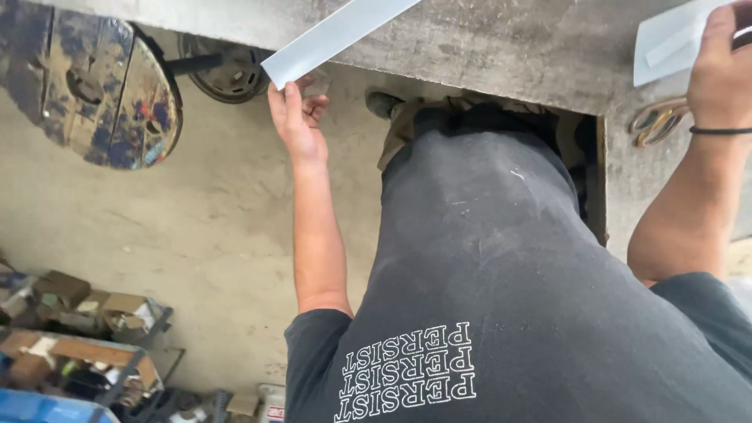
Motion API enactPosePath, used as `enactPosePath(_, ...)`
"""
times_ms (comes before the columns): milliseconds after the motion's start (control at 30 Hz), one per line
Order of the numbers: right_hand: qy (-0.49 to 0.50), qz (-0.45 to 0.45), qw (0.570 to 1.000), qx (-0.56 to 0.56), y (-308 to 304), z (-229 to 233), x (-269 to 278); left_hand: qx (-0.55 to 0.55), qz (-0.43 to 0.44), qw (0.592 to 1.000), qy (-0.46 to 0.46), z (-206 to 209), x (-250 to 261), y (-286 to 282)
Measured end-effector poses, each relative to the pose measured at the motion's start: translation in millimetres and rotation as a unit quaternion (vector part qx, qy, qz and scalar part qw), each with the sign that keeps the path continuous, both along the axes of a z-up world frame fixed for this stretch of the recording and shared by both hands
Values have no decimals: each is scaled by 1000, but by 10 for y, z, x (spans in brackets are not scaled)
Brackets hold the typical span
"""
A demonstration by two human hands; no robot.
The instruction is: The person uses scissors to cut a long white plastic strip into smaller rectangular pieces. They hold the strip with one hand and cut it with the other, placing the cut pieces on the table. The person repeats this process with another strip, cutting it into similar small pieces.
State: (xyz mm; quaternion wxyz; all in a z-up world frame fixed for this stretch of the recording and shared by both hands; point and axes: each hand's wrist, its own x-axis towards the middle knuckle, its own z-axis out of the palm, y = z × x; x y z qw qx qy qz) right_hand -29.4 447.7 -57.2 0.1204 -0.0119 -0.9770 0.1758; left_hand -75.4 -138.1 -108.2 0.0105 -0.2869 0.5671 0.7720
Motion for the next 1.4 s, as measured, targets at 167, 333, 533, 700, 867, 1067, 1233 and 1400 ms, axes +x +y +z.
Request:
enactPosePath(167,-169,-133,977,15,-297,133,799,93,-72,993,-1,-192,-37,109)
enactPosePath(333,-99,-177,977,-70,-639,175,927,0,-91,994,-53,140,-372,216)
enactPosePath(533,-158,-193,961,-116,-282,-127,1533,-47,-131,990,-1,185,-351,-172)
enactPosePath(700,-240,-172,946,-132,626,-934,1678,29,-173,984,-19,15,-306,10)
enactPosePath(867,-334,-220,870,-287,570,-273,1070,14,-29,998,-57,164,-374,439)
enactPosePath(1067,-148,-157,691,-689,885,-18,671,-85,-58,993,64,627,-44,686)
enactPosePath(1233,-111,-43,615,-780,388,-426,-34,-48,-116,988,93,1120,-94,1225)
enactPosePath(1400,-209,-67,618,-755,-1245,305,-742,-47,-151,977,144,1242,-48,1383)
